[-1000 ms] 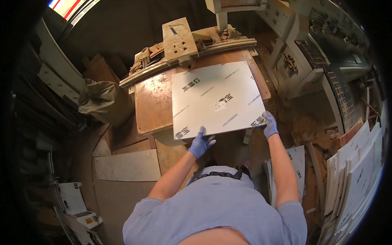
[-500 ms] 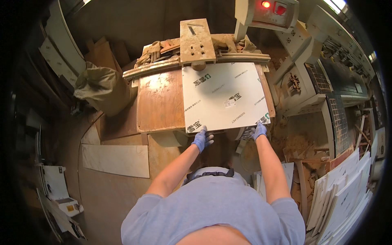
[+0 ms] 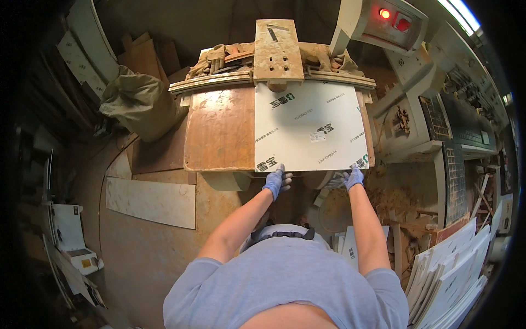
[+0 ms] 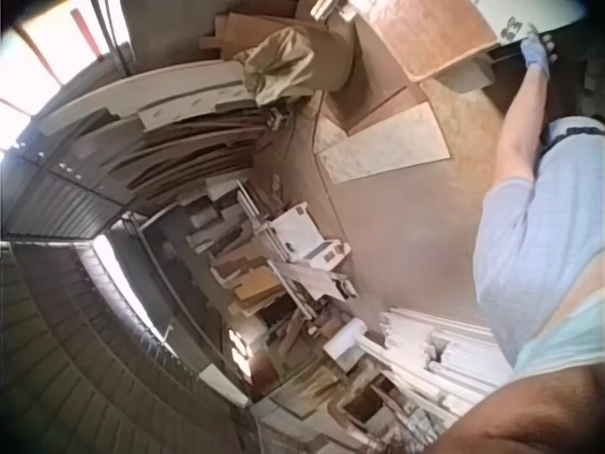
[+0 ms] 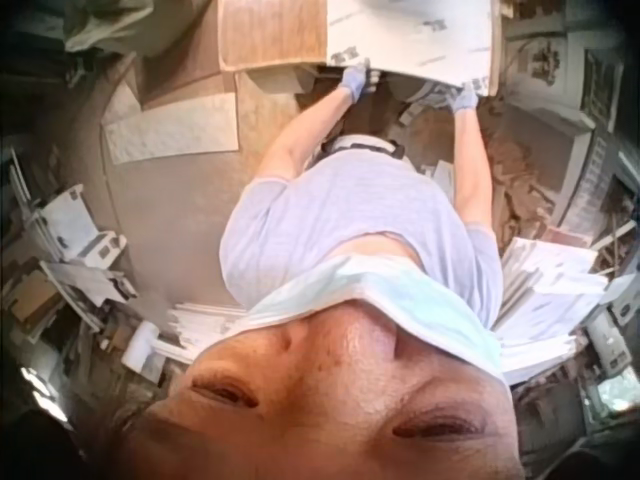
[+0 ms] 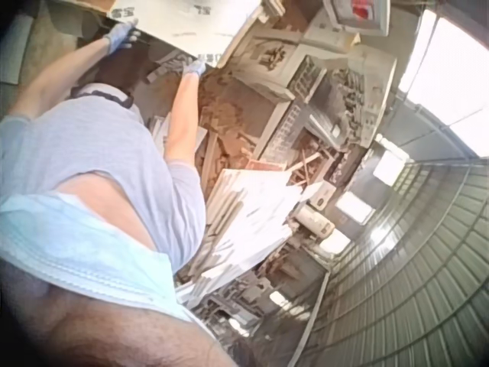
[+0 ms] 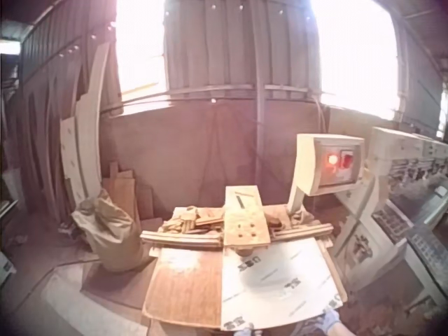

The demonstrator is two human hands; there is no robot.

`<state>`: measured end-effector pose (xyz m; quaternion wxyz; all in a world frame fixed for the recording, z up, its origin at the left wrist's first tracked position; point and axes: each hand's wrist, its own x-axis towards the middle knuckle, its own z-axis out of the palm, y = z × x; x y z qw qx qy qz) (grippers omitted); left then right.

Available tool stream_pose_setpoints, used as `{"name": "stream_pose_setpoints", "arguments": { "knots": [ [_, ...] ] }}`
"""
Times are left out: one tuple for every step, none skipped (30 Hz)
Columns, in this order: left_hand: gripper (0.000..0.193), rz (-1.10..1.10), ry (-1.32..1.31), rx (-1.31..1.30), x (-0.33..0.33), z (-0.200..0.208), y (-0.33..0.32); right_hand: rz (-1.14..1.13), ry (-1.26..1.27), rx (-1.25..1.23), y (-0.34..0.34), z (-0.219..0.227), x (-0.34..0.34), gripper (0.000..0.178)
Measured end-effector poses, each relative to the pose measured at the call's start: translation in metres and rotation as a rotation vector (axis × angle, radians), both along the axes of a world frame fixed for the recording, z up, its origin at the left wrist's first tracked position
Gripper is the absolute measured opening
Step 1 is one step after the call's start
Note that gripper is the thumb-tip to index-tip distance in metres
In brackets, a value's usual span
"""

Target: The person repeatedly picks up white rectangular panels from a pile, places them on a workbench, and stacks them back onto the pile. The person wears blue gloves and handles the panels by hand throughout the clip.

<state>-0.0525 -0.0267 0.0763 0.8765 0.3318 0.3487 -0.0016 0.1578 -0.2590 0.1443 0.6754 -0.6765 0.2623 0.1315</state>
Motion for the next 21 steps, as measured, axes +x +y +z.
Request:
{"name": "stream_pose_setpoints", "arguments": {
  "knots": [
    [0.042, -0.002, 0.007, 0.002, -0.001, 0.003, 0.002, -0.01, 0.003, -0.002, 0.001, -0.004, -0.001, 0.042],
    [0.042, -0.004, 0.015, 0.004, -0.002, 0.007, 0.003, -0.02, 0.006, -0.003, 0.002, -0.006, -0.002, 0.042],
    [0.042, -0.005, 0.022, 0.007, -0.003, 0.01, 0.005, -0.011, 0.015, 0.001, 0.004, -0.008, 0.0, 0.041],
    [0.042, -0.003, 0.031, -0.01, -0.001, 0.011, 0.004, -0.002, 0.023, -0.001, 0.0, -0.007, 0.002, 0.04],
    [0.042, -0.002, 0.035, -0.012, -0.002, 0.01, 0.003, 0.008, 0.032, -0.003, -0.003, -0.007, 0.003, 0.04],
    [0.042, -0.002, 0.038, -0.014, -0.003, 0.01, 0.001, 0.037, 0.042, -0.024, -0.005, -0.008, 0.005, 0.038],
    [0.042, -0.013, 0.041, -0.011, -0.004, 0.009, 0.001, 0.044, 0.026, -0.033, -0.005, -0.01, 0.004, 0.039],
    [0.042, -0.012, 0.047, -0.003, -0.004, 0.009, 0.003, 0.049, 0.01, -0.043, -0.003, -0.013, 0.003, 0.041],
    [0.042, -0.013, 0.054, 0.004, -0.003, 0.009, 0.006, 0.054, -0.006, -0.052, -0.002, -0.015, 0.003, 0.043],
    [0.042, -0.016, 0.063, 0.014, -0.004, 0.007, 0.008, 0.082, -0.013, -0.075, 0.002, -0.015, 0.002, 0.042],
    [0.043, -0.026, 0.053, 0.028, -0.004, 0.006, 0.005, 0.081, -0.098, -0.147, -0.003, -0.019, 0.003, 0.044],
    [0.043, -0.038, 0.055, 0.01, -0.005, 0.005, 0.002, 0.078, -0.181, -0.223, -0.005, -0.024, 0.004, 0.047],
    [0.043, -0.055, 0.05, -0.002, -0.004, 0.008, 0.001, 0.07, -0.268, -0.296, -0.01, -0.029, 0.007, 0.052],
    [0.044, -0.067, 0.035, -0.017, -0.002, 0.011, -0.003, 0.037, -0.473, -0.397, -0.016, -0.032, 0.009, 0.06],
    [0.045, -0.104, 0.008, -0.048, 0.001, 0.014, -0.007, 0.001, -0.675, -0.506, -0.026, -0.034, 0.008, 0.069],
    [0.045, -0.049, 0.048, -0.032, -0.008, 0.004, 0.014, 0.133, -0.6, -0.899, 0.024, -0.015, -0.017, 0.078],
    [0.044, -0.033, 0.065, -0.035, -0.01, 0.001, 0.022, 0.288, -0.542, -1.083, 0.047, 0.008, -0.037, 0.081],
    [0.044, -0.026, 0.074, -0.051, -0.013, 0.002, 0.017, 0.433, -0.47, -1.281, 0.054, 0.03, -0.056, 0.084],
    [0.044, -0.035, 0.075, -0.065, -0.012, 0.005, 0.011, 0.564, -0.382, -1.476, 0.051, 0.041, -0.064, 0.088],
    [0.044, -0.043, 0.078, -0.079, -0.011, 0.009, 0.006, 0.575, -0.413, -1.475, 0.045, 0.04, -0.064, 0.088],
    [0.046, -0.052, 0.065, -0.076, -0.009, 0.011, 0.005, 0.587, -0.444, -1.474, 0.038, 0.036, -0.062, 0.089]
  ]
}}
